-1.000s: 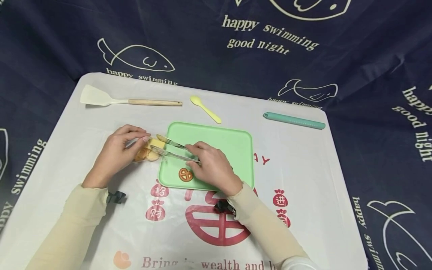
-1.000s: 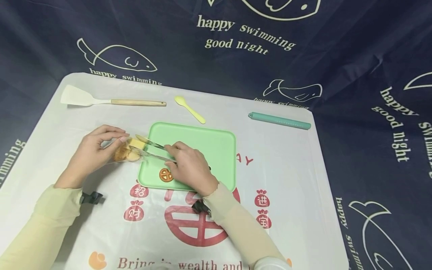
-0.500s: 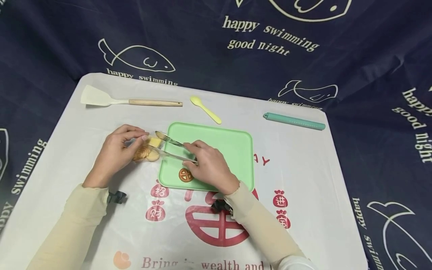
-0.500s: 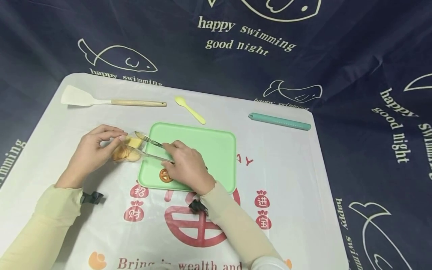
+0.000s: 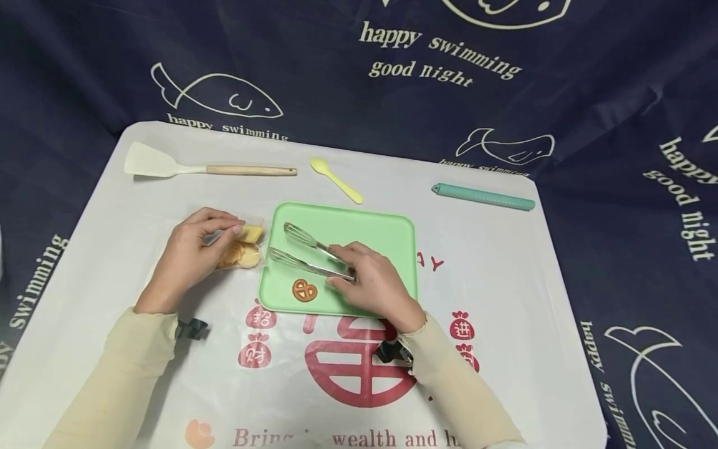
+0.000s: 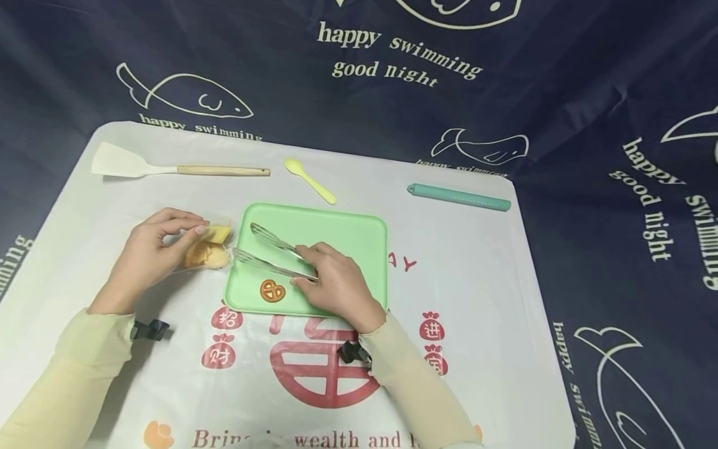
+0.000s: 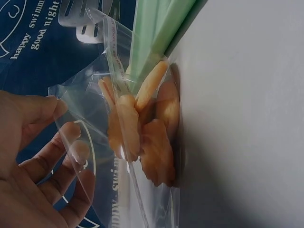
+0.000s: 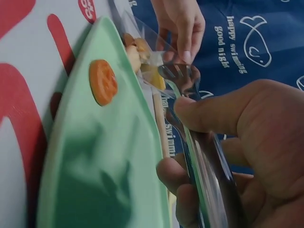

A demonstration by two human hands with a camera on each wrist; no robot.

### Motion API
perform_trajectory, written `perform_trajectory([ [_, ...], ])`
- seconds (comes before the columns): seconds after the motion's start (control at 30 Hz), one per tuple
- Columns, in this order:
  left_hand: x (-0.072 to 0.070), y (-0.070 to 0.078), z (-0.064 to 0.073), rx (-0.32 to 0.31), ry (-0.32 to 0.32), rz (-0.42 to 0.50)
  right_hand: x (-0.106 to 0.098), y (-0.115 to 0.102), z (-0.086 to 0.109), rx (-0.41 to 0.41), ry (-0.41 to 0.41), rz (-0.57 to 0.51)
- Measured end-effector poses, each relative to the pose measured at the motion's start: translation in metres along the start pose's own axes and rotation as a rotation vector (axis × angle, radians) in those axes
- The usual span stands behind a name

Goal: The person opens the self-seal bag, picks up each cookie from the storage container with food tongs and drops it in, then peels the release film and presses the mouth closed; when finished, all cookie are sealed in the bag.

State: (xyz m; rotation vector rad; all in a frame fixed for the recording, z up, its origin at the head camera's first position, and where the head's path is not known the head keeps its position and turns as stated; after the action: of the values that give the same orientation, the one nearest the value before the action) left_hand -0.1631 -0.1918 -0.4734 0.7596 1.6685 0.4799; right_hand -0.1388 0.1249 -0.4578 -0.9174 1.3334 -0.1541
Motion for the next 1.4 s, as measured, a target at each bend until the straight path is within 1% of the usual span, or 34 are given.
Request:
perform_trajectory([
  [0.17, -0.002, 0.000, 0.001, 0.009, 0.008, -0.005, 0.011, -0.011, -0.006, 0.000, 0.046, 0.040],
  [0.37, -0.003, 0.001, 0.003, 0.019, 0.003, -0.012, 0.021, -0.026, -0.012, 0.014, 0.035, 0.091],
  [0.5, -0.003, -0.001, 0.004, 0.024, -0.002, -0.016, 0.020, -0.029, -0.015, 0.034, 0.052, 0.089],
  [0.67, -0.003, -0.002, 0.003, 0.022, -0.001, -0.018, 0.017, -0.026, -0.016, 0.062, 0.084, 0.102],
  [0.77, -0.003, -0.003, 0.002, 0.022, 0.003, -0.011, 0.015, -0.023, -0.016, 0.062, 0.122, 0.127],
  [0.9, -0.004, -0.003, 0.002, 0.024, 0.014, -0.002, 0.015, -0.019, -0.017, 0.049, 0.177, 0.175],
  [1.07, -0.004, -0.002, 0.002, 0.023, 0.014, -0.004, 0.017, -0.017, -0.021, 0.038, 0.197, 0.236],
  [1.13, -0.005, -0.003, 0.003, 0.025, 0.017, -0.008, 0.019, -0.018, -0.023, 0.021, 0.200, 0.256],
  [1.3, -0.006, -0.004, 0.003, 0.024, 0.025, -0.013, 0.020, -0.022, -0.028, -0.056, 0.225, 0.290],
  [1.4, -0.007, -0.005, 0.003, 0.017, 0.018, -0.011, 0.019, -0.024, -0.029, -0.075, 0.247, 0.304],
])
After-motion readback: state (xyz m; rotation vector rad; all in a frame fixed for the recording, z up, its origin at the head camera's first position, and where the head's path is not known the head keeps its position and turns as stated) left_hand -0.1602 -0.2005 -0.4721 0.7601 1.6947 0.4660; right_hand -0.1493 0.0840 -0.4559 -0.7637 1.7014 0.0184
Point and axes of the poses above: each hand's wrist, its own z-axis away from the middle knuckle, its own x-axis out of the palm, y = z × x, the point moved 2 cm from there along -z, towards the middle knuckle, and after that the axes turned 9 degrees about -z, right-handed, at the moved point
